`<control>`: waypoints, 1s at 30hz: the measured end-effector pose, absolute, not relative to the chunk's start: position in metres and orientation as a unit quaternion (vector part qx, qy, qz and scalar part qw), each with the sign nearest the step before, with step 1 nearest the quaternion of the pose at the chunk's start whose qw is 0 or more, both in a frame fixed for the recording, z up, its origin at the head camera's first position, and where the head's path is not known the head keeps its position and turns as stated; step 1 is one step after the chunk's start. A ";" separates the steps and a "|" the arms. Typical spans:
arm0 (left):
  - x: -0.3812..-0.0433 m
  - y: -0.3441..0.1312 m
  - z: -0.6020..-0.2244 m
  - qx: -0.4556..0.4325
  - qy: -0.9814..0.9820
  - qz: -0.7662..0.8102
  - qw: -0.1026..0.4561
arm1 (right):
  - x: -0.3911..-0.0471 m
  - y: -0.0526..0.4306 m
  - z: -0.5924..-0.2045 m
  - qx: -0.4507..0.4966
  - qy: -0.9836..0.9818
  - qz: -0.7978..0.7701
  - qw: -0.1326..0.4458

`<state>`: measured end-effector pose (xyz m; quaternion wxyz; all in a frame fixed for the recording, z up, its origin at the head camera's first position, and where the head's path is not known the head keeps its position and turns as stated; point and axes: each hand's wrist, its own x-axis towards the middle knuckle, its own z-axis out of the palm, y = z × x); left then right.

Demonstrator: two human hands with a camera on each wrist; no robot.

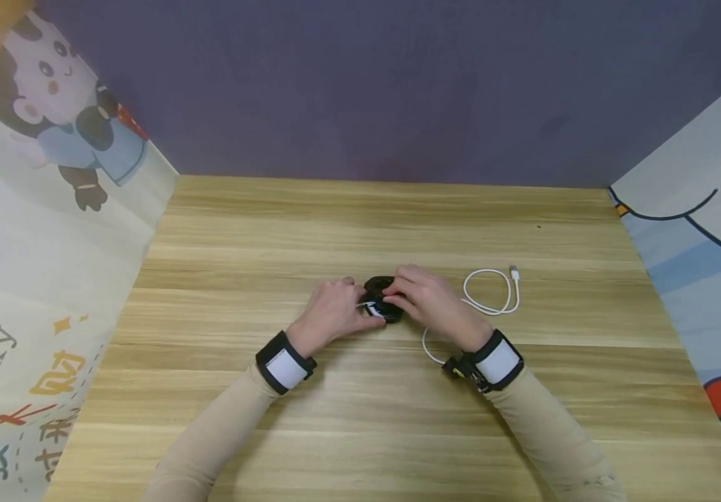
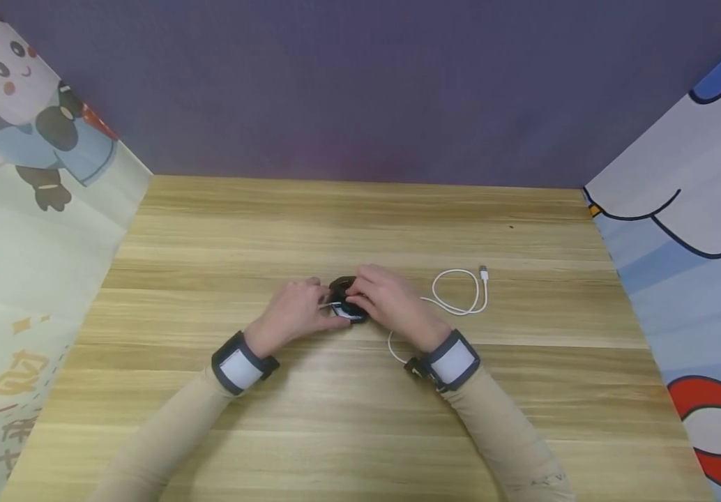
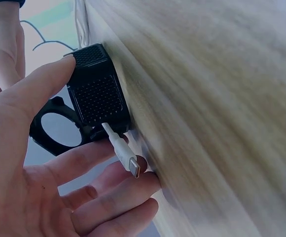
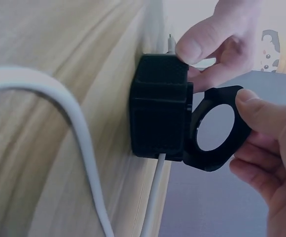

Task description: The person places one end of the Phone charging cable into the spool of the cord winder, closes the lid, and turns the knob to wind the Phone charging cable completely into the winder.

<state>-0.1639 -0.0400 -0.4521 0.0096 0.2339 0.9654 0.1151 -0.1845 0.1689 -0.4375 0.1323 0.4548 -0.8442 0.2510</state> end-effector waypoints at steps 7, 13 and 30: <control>-0.164 -0.041 -0.450 0.231 0.965 0.120 0.017 | -0.179 0.171 -0.440 0.469 -0.843 0.233 0.123; -0.164 -0.042 -0.449 0.227 0.966 0.124 0.025 | -0.176 0.173 -0.442 0.479 -0.841 0.221 0.121; -0.165 -0.042 -0.448 0.219 0.963 0.152 0.031 | -0.171 0.173 -0.452 0.504 -0.838 0.173 0.120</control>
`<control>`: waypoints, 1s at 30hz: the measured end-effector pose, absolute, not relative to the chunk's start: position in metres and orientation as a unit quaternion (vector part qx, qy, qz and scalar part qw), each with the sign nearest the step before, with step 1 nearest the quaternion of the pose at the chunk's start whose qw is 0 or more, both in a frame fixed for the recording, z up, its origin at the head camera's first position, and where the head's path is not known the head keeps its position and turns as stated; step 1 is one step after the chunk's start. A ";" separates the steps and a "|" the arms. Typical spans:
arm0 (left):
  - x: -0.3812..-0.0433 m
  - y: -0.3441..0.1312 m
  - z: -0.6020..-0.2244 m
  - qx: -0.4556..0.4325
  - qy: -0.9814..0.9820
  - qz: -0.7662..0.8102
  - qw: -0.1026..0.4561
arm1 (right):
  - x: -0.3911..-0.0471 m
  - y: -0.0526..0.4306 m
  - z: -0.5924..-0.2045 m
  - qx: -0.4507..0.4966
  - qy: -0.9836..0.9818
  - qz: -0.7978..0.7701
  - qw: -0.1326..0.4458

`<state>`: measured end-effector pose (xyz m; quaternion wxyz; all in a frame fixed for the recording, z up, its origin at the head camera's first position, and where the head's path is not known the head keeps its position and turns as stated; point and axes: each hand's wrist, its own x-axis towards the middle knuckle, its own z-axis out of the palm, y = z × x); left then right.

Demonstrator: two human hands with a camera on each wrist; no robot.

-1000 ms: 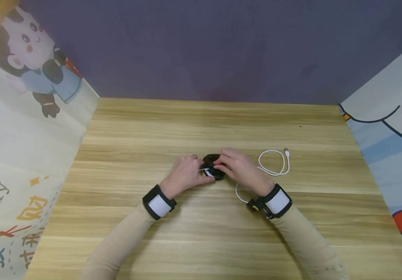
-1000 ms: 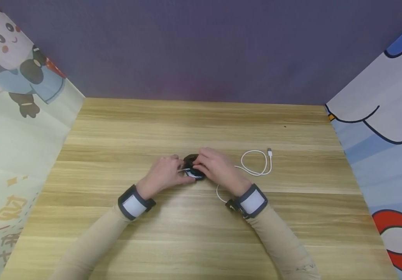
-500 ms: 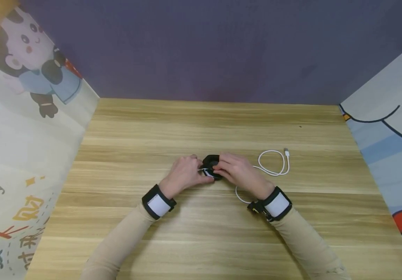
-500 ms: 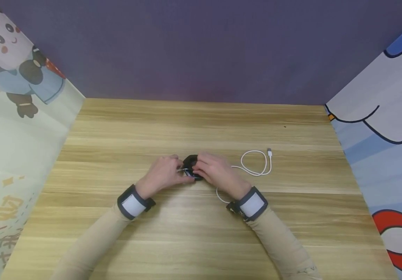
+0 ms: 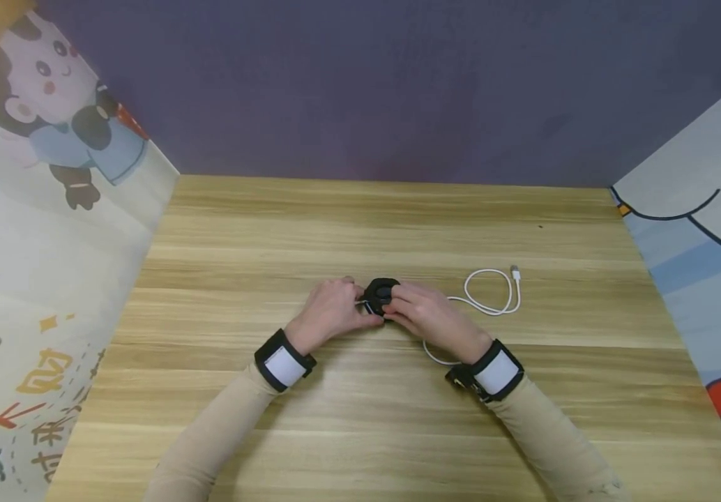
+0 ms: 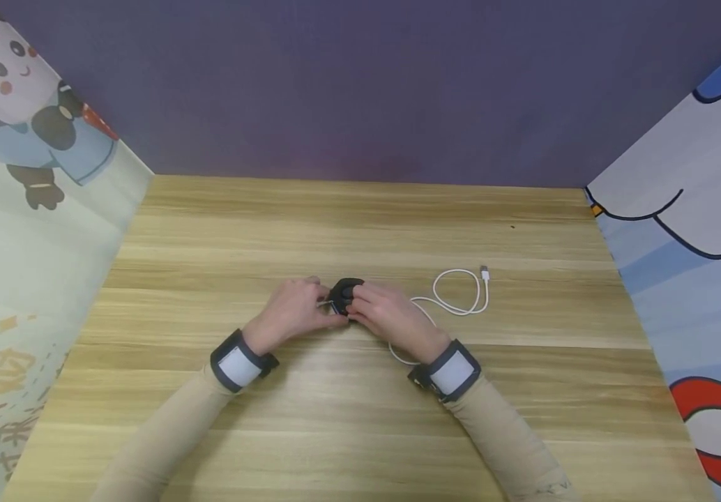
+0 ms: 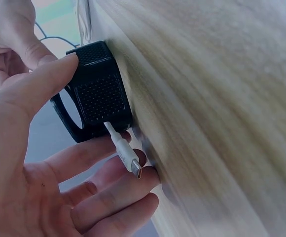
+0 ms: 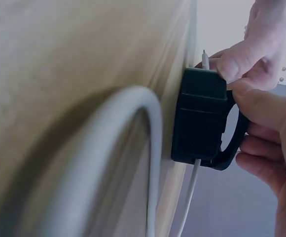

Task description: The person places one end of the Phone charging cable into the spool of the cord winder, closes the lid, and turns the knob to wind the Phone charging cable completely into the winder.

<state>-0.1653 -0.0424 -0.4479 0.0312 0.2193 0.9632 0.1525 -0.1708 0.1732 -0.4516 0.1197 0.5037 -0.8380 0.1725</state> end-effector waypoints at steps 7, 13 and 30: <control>-0.166 -0.042 -0.448 0.220 0.963 0.150 0.029 | -0.168 0.172 -0.454 0.505 -0.839 0.164 0.120; -0.166 -0.042 -0.449 0.226 0.963 0.147 0.024 | -0.168 0.171 -0.454 0.507 -0.841 0.149 0.115; -0.165 -0.042 -0.449 0.232 0.960 0.154 0.027 | -0.167 0.168 -0.453 0.504 -0.848 0.136 0.097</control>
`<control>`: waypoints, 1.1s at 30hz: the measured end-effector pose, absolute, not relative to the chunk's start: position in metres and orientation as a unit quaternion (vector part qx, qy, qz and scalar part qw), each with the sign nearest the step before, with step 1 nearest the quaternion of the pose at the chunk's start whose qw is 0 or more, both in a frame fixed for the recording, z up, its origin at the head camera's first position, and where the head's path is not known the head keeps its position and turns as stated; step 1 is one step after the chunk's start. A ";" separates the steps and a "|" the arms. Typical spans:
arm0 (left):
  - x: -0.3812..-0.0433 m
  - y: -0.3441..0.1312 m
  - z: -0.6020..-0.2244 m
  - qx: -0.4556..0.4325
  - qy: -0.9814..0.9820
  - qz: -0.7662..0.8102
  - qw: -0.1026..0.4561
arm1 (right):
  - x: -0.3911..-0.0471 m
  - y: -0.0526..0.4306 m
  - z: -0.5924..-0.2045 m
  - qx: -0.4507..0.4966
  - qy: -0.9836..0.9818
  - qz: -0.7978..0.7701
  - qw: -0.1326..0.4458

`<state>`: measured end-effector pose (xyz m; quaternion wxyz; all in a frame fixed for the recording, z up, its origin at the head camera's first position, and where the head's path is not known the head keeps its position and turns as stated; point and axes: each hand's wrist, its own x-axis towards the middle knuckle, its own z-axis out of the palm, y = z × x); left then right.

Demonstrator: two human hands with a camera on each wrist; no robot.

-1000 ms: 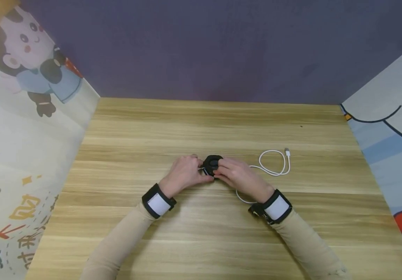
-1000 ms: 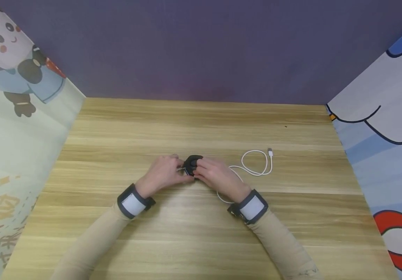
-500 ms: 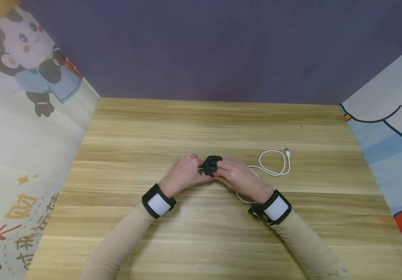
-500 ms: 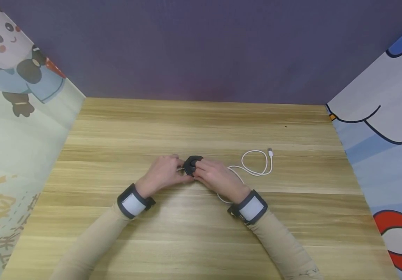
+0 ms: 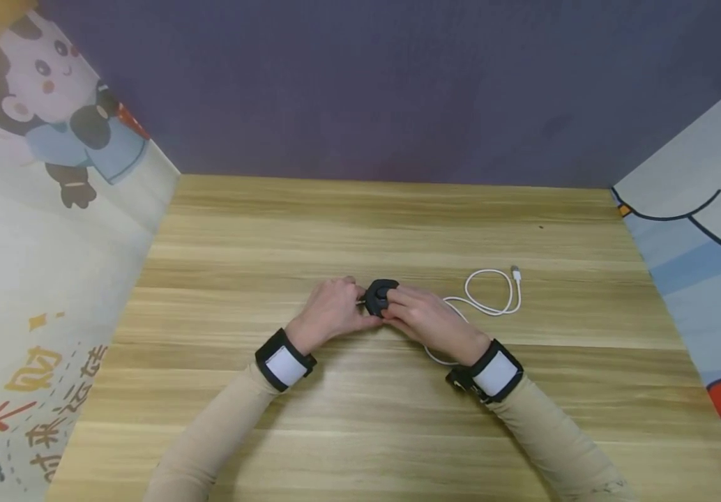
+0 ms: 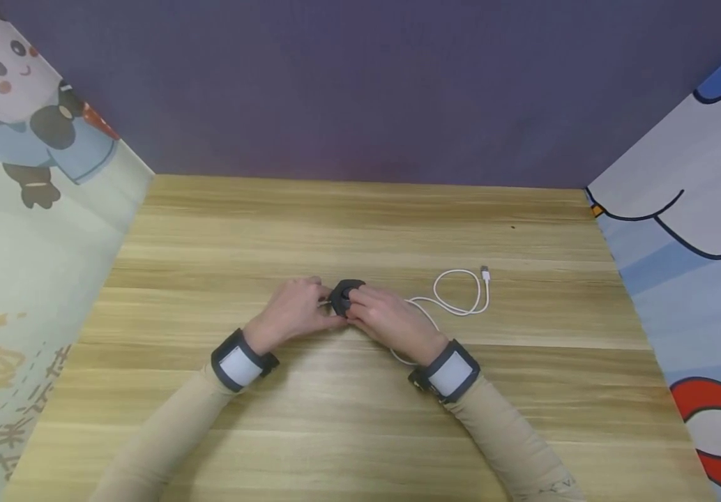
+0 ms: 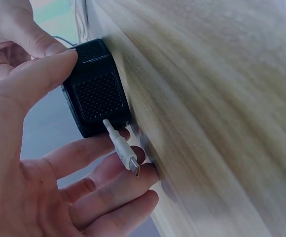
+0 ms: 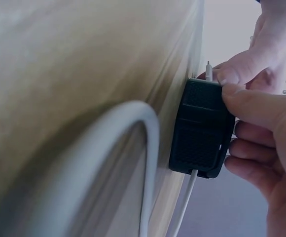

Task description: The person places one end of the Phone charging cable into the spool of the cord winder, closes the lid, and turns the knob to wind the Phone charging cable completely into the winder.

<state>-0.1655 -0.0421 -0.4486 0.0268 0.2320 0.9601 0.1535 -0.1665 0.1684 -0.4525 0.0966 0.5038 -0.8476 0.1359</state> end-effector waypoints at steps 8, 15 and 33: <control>-0.167 -0.042 -0.448 0.234 0.962 0.136 0.038 | -0.169 0.167 -0.452 0.516 -0.844 0.118 0.088; -0.167 -0.042 -0.447 0.237 0.963 0.124 0.044 | -0.169 0.165 -0.451 0.523 -0.841 0.105 0.086; -0.164 -0.040 -0.445 0.241 0.962 0.121 0.042 | -0.166 0.167 -0.450 0.519 -0.845 0.105 0.076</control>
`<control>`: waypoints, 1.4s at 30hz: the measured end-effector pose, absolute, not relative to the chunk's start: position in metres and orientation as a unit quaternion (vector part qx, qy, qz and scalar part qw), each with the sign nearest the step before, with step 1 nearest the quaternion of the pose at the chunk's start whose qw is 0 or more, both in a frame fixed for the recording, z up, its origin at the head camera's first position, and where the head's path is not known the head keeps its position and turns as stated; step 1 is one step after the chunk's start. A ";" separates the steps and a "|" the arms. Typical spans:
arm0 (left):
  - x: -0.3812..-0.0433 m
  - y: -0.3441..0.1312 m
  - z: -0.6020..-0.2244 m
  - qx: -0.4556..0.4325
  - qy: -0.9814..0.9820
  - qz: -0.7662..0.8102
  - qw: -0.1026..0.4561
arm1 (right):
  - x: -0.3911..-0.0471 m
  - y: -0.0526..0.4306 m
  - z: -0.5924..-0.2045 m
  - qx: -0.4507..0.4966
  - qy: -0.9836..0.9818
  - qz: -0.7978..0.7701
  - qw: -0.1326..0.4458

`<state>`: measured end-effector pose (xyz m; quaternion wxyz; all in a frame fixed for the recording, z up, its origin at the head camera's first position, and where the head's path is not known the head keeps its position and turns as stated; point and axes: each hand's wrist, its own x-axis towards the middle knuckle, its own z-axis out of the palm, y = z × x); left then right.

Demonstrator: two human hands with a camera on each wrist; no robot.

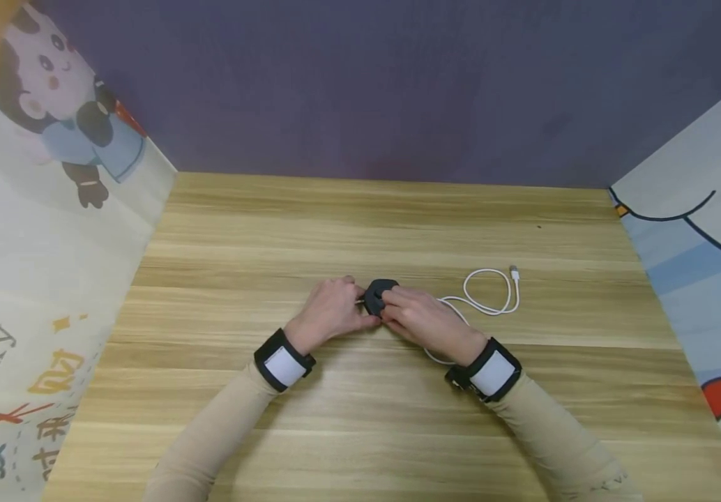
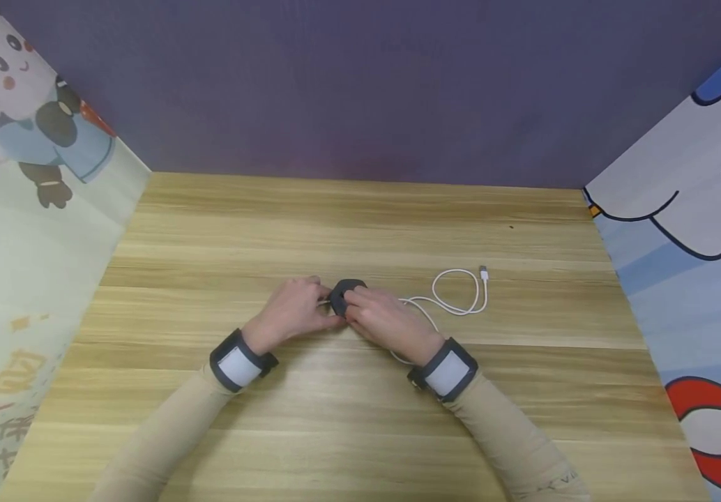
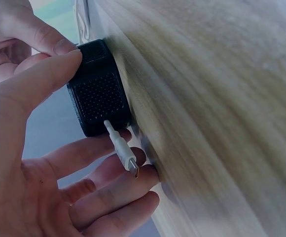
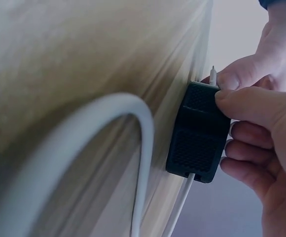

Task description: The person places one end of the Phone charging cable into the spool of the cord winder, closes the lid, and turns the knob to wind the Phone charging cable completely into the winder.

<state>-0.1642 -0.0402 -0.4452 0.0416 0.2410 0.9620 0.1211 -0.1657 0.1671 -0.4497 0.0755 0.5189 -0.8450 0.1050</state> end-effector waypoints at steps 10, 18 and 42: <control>-0.165 -0.039 -0.447 0.245 0.962 0.119 0.031 | -0.169 0.171 -0.454 0.504 -0.843 0.171 0.074; -0.165 -0.038 -0.445 0.245 0.961 0.118 0.038 | -0.176 0.175 -0.453 0.487 -0.842 0.228 0.042; -0.166 -0.041 -0.447 0.268 0.957 0.112 0.012 | -0.192 0.181 -0.464 0.407 -0.885 0.220 -0.055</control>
